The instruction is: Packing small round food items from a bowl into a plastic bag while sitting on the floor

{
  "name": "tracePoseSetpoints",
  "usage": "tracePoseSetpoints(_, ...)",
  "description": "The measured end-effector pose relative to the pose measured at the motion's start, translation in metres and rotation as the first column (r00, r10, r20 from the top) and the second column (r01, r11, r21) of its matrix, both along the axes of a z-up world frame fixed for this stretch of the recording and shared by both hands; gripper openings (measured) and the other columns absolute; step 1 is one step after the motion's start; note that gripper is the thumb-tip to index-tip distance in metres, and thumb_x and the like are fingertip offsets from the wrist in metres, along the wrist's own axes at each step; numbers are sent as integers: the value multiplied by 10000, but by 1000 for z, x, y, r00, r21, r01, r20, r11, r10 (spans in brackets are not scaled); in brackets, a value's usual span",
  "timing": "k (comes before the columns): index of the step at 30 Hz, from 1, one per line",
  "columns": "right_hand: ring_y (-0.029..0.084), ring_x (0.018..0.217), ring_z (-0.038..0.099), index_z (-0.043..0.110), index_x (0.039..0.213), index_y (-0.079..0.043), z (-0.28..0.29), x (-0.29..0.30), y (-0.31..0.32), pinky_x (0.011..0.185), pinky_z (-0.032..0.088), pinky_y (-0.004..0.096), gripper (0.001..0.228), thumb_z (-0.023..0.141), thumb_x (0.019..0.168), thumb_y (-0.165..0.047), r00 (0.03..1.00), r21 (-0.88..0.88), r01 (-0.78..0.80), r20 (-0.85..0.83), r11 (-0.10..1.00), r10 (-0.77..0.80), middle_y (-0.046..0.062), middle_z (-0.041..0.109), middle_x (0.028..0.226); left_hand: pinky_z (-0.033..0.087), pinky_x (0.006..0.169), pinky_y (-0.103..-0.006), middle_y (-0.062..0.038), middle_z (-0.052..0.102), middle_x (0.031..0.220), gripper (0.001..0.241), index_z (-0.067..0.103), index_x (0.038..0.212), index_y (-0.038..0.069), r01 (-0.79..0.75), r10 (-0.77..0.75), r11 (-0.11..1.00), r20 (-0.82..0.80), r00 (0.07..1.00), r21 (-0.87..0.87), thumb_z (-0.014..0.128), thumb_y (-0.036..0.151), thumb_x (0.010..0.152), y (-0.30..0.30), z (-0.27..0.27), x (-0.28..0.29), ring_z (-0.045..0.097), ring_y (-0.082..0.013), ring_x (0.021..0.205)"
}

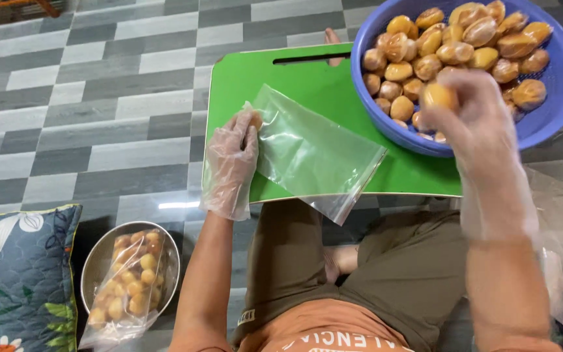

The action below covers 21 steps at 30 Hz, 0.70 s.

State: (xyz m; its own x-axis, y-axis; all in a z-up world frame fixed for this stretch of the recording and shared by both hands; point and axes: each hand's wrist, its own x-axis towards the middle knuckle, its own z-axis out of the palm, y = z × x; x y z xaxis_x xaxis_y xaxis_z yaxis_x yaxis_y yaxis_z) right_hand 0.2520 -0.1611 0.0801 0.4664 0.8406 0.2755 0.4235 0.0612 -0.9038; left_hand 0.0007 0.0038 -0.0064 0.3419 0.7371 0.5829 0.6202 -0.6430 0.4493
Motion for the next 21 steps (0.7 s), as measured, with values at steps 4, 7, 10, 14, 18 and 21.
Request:
tracePoseSetpoints(4, 150, 904, 557, 533, 1149, -25, -29, -24, -59, 803, 462, 235, 381, 614, 777, -15, 986, -92, -74, -156, 993, 59, 92, 593, 1099, 523, 700, -313, -107, 676, 1047, 263, 670, 1088, 86, 19, -24, 998, 97, 995, 58, 611, 61, 833, 2, -6, 0, 620, -223, 769)
tracePoseSetpoints(7, 152, 957, 582, 632, 1138, -63, -56, -32, -62, 846, 439, 242, 403, 629, 739, -14, 988, -299, -143, -92, 944, 120, 38, 637, 1113, 535, 698, -303, -124, 681, 1040, 266, 679, 1083, 77, 3, -15, 996, 135, 991, 85, 633, 55, 822, 3, -8, 0, 637, -222, 780)
tracePoseSetpoints(10, 229, 1024, 586, 652, 1154, -136, -68, -36, -49, 894, 428, 339, 372, 618, 784, -122, 980, -395, -155, 57, 906, 192, 69, 648, 1113, 518, 785, -362, -126, 674, 1047, 261, 674, 1090, 152, 3, -5, 1000, 118, 993, 14, 603, 140, 840, 8, -14, -3, 638, -284, 887)
tracePoseSetpoints(14, 368, 937, 611, 621, 1087, -178, -96, -29, -29, 766, 514, 475, 272, 580, 834, -272, 709, -343, -191, 599, 919, 371, 121, 609, 1052, 489, 879, -435, -147, 657, 1071, 267, 657, 1120, 204, 19, -13, 997, 84, 996, -76, 559, 212, 872, 13, -19, -5, 614, -364, 984)
tracePoseSetpoints(18, 379, 911, 624, 639, 1020, -110, -68, -54, -18, 808, 518, 467, 214, 561, 828, -165, 738, -344, -260, 532, 902, 415, 132, 623, 1029, 489, 878, -425, -128, 663, 1062, 268, 666, 1113, 222, 5, 0, 998, 75, 997, -61, 569, 225, 863, 14, -24, -7, 621, -339, 976)
tracePoseSetpoints(21, 431, 917, 598, 607, 1043, -87, -63, -64, 6, 765, 511, 522, 218, 517, 879, -196, 785, -328, -271, 469, 905, 406, 183, 629, 1028, 485, 903, -417, -111, 660, 1083, 269, 663, 1114, 224, 25, -12, 996, 152, 988, -85, 576, 210, 860, 15, -23, -6, 614, -326, 1000)
